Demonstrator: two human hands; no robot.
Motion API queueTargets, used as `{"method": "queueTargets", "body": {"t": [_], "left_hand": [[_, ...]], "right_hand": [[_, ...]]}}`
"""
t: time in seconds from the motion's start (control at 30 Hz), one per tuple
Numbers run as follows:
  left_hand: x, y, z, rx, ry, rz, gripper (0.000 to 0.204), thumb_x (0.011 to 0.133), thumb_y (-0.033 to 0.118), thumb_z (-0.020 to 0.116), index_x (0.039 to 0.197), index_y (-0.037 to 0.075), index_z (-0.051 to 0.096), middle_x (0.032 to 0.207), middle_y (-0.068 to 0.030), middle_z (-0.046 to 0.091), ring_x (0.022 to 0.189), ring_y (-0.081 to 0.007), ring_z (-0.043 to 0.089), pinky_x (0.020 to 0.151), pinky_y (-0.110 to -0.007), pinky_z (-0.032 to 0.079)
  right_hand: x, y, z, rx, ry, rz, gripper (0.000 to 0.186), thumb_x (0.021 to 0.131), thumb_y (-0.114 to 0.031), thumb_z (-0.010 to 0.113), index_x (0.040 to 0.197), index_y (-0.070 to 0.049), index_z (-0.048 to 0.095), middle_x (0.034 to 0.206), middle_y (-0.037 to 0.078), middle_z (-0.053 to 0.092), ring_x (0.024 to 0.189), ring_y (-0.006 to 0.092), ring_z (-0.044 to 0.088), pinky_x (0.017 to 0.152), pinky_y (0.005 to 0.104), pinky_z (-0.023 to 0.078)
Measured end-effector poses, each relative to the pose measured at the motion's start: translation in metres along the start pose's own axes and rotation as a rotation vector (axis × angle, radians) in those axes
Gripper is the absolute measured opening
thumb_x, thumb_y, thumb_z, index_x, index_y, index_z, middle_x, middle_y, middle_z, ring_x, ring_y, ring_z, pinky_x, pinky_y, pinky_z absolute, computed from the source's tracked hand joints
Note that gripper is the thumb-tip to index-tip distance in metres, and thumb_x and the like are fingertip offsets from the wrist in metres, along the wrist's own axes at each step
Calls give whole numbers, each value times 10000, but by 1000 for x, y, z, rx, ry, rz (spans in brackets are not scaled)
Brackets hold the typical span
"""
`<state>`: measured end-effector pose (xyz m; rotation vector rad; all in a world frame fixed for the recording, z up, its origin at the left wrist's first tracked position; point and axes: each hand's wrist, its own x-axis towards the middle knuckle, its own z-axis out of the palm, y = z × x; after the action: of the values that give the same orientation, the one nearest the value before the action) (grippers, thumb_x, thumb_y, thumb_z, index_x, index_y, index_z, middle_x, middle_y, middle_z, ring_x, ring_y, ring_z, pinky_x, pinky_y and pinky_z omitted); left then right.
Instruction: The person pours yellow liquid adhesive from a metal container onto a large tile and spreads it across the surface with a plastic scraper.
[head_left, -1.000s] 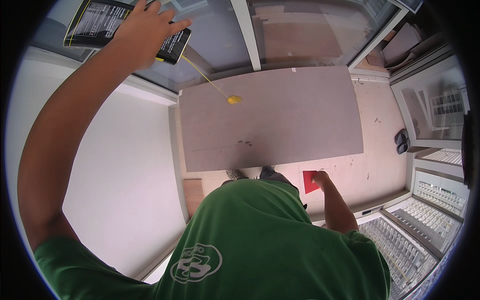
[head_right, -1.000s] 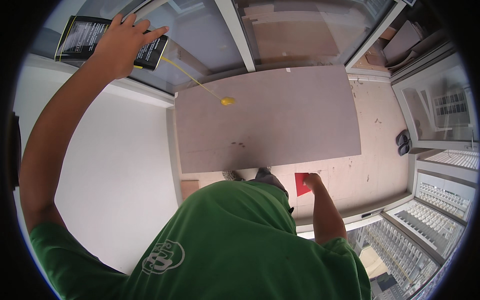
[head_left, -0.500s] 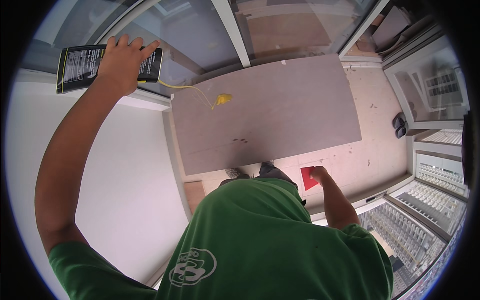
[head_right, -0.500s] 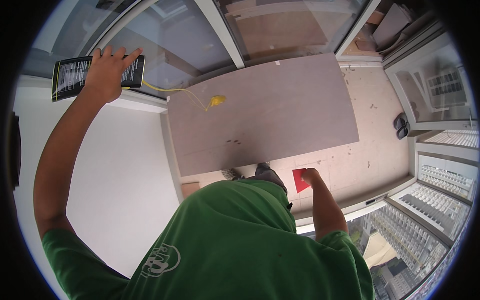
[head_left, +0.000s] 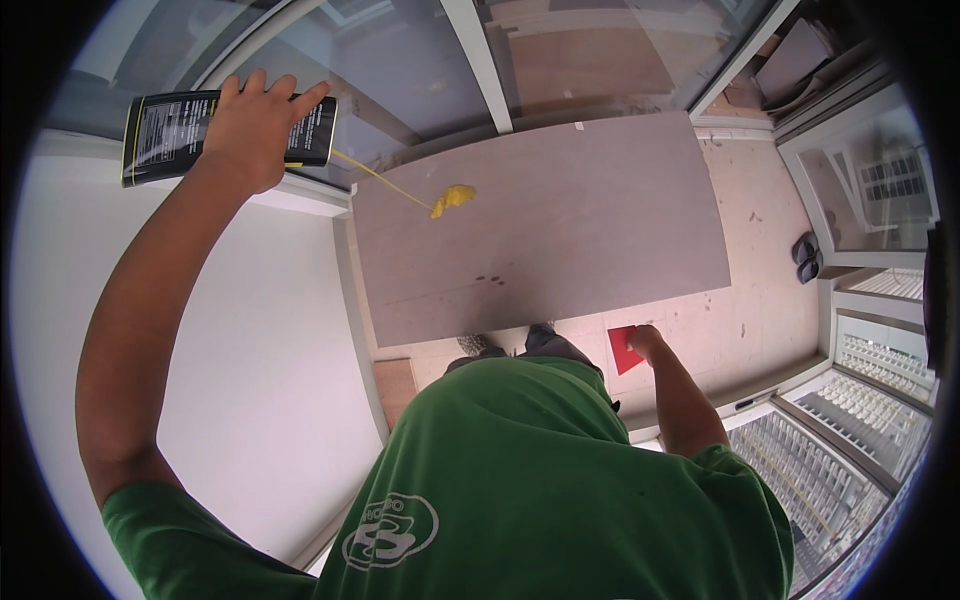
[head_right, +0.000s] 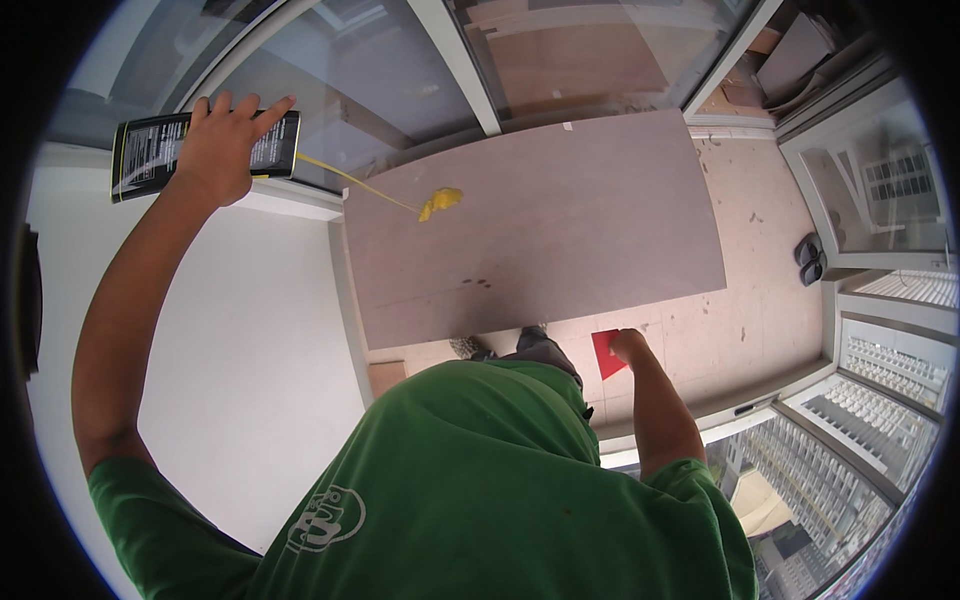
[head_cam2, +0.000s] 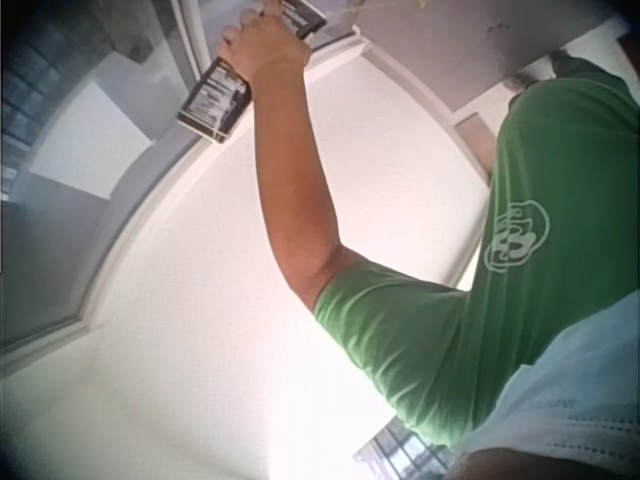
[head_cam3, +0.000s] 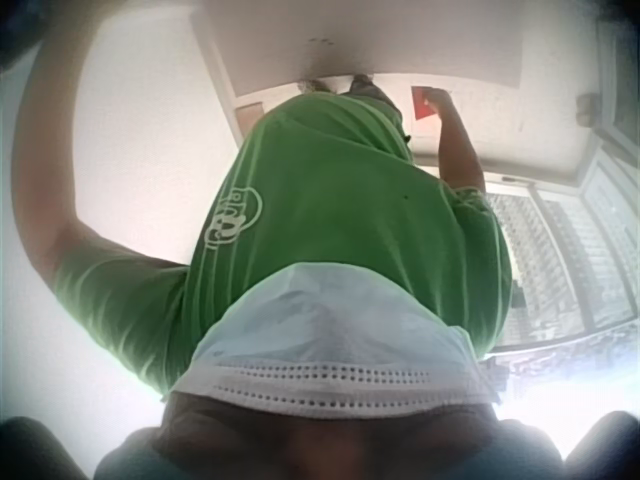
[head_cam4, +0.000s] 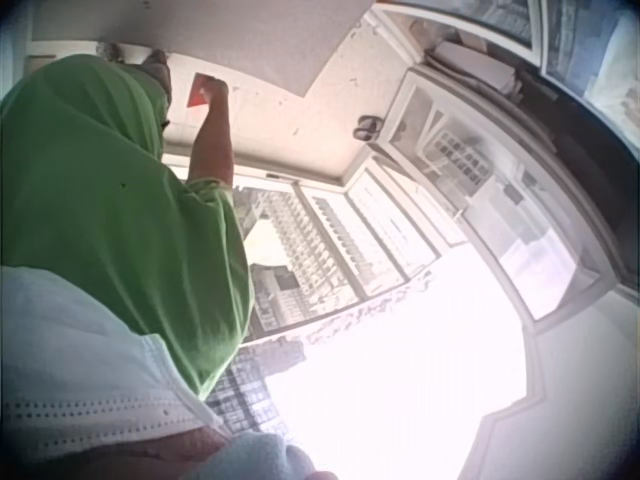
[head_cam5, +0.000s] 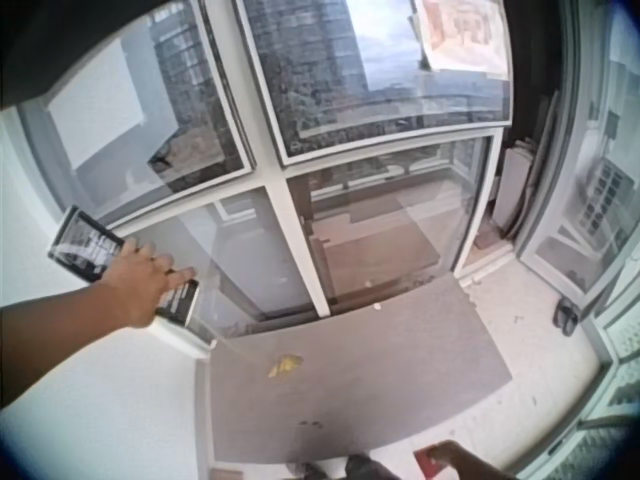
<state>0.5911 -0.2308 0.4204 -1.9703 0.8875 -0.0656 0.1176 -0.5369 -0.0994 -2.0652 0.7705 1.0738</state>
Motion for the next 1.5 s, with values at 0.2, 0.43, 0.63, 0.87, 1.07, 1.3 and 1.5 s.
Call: {"method": "queueTargets", "body": {"t": [0.2, 0.43, 0.63, 0.87, 1.07, 1.3, 1.5], "left_hand": [[-6, -6, 9, -84, -13, -74, 1072, 710, 15, 766, 1586, 350, 245, 1335, -54, 537, 1256, -282, 490, 1102, -459, 335], [-26, -14, 22, -298, -100, -267, 1119, 648, 54, 793, 1580, 347, 246, 1274, -74, 571, 1186, -315, 567, 1059, -457, 419], [-70, -23, 98, -1117, 135, -400, 1082, 603, 30, 840, 1536, 171, 310, 1269, -112, 639, 1158, -297, 636, 1038, -389, 481], [-110, 19, 139, -1612, 188, -607, 1011, 633, 145, 924, 1447, -13, 347, 1234, -154, 643, 1139, -255, 616, 1033, -359, 470], [-127, 40, 140, -1678, 356, -509, 1032, 645, 252, 953, 1439, -28, 358, 1237, -159, 635, 1160, -246, 596, 1026, -365, 470], [-159, -2, 111, -1727, 538, -674, 896, 700, 248, 919, 1400, -2, 419, 1268, -150, 592, 1168, -239, 579, 1048, -389, 446], [-199, -58, 90, -1600, 671, -735, 563, 749, 172, 860, 1213, -55, 637, 1050, -156, 707, 973, -223, 656, 951, -330, 489]], "right_hand": [[4, -4, 0, 33, 8, 35, 318, 713, -121, 766, 981, 43, 720, 904, 227, 722, 774, 340, 709, 679, 465, 564], [8, 11, 7, 191, 12, 108, 338, 737, -63, 743, 1055, 38, 689, 950, 211, 705, 830, 346, 694, 617, 466, 568], [18, 14, 10, 273, 18, 124, 358, 762, -44, 736, 1105, 31, 665, 1001, 201, 691, 846, 337, 681, 609, 465, 572], [15, -3, 5, 323, -5, 134, 388, 767, -45, 735, 1141, 12, 648, 1023, 196, 685, 850, 333, 682, 610, 462, 576], [5, -13, -28, 361, 6, 163, 367, 789, -58, 709, 1148, -19, 644, 1047, 178, 677, 908, 327, 678, 614, 432, 595], [-2, -19, -36, 382, 85, 178, 327, 806, -120, 717, 1106, -1, 660, 950, 184, 693, 769, 318, 686, 600, 445, 570], [-4, -36, -44, 426, 85, 154, 291, 824, -149, 701, 1088, -30, 681, 935, 128, 694, 793, 271, 676, 602, 424, 573]]}}
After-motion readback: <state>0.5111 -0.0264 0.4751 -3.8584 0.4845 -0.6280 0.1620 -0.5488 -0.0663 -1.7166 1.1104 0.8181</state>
